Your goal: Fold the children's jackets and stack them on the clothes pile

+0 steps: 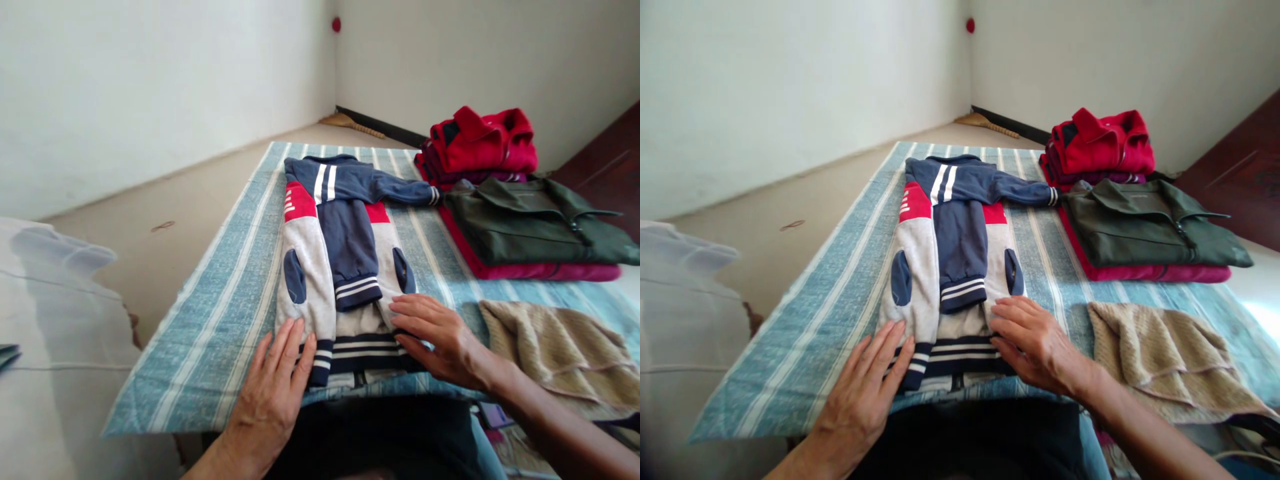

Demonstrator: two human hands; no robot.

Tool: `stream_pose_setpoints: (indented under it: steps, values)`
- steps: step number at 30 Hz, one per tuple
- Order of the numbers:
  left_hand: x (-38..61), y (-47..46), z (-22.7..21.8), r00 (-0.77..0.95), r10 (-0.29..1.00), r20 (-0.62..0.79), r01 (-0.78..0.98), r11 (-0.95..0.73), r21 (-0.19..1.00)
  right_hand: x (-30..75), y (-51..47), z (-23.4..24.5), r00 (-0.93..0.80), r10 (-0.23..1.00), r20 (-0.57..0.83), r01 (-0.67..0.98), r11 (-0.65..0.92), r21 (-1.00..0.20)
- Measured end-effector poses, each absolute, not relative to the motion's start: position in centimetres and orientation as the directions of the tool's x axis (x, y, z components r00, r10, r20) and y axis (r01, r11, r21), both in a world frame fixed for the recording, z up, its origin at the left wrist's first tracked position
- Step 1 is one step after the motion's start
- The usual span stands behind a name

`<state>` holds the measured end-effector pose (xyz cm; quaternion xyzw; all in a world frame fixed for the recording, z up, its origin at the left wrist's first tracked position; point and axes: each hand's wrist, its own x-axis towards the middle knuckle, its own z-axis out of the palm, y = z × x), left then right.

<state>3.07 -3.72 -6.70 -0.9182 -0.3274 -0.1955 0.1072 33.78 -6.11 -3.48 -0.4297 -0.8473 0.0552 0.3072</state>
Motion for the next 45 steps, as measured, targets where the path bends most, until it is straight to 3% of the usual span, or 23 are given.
stream_pose_setpoints:
  steps: [6, 13, 18, 21, 29, 35, 45]
  values:
    - [2.6, -3.6, -6.7, 0.723, 0.590, 0.359, 0.641, -0.767, -0.031, 34.7, -8.1, -6.4, -0.382, 0.809, 0.447, 0.712, 0.566, -0.416]
    - [1.5, -1.7, -1.3, 0.827, 0.558, -0.066, 0.561, -0.813, 0.157, 35.1, -7.9, -6.4, -0.407, 0.807, 0.428, 0.681, 0.581, -0.447]
    - [2.1, 1.3, 1.5, 0.882, 0.433, -0.184, 0.470, -0.837, 0.281, 35.3, -7.8, -6.1, -0.415, 0.814, 0.406, 0.665, 0.576, -0.475]
    - [2.9, 2.6, 1.7, 0.895, 0.410, -0.178, 0.446, -0.841, 0.307, 35.3, -7.6, -5.8, -0.421, 0.812, 0.405, 0.657, 0.581, -0.481]
    - [4.4, 2.8, -0.1, 0.863, 0.502, -0.061, 0.501, -0.830, 0.245, 35.2, -7.3, -5.5, -0.414, 0.820, 0.394, 0.655, 0.569, -0.497]
    - [4.3, 2.0, -0.7, 0.827, 0.560, 0.052, 0.527, -0.805, 0.274, 34.9, -7.5, -5.4, -0.430, 0.813, 0.392, 0.677, 0.578, -0.456]
    - [4.2, 2.2, -0.2, 0.813, 0.581, -0.047, 0.552, -0.742, 0.381, 31.6, -4.1, -2.3, -0.457, 0.738, 0.497, 0.703, 0.642, -0.306]
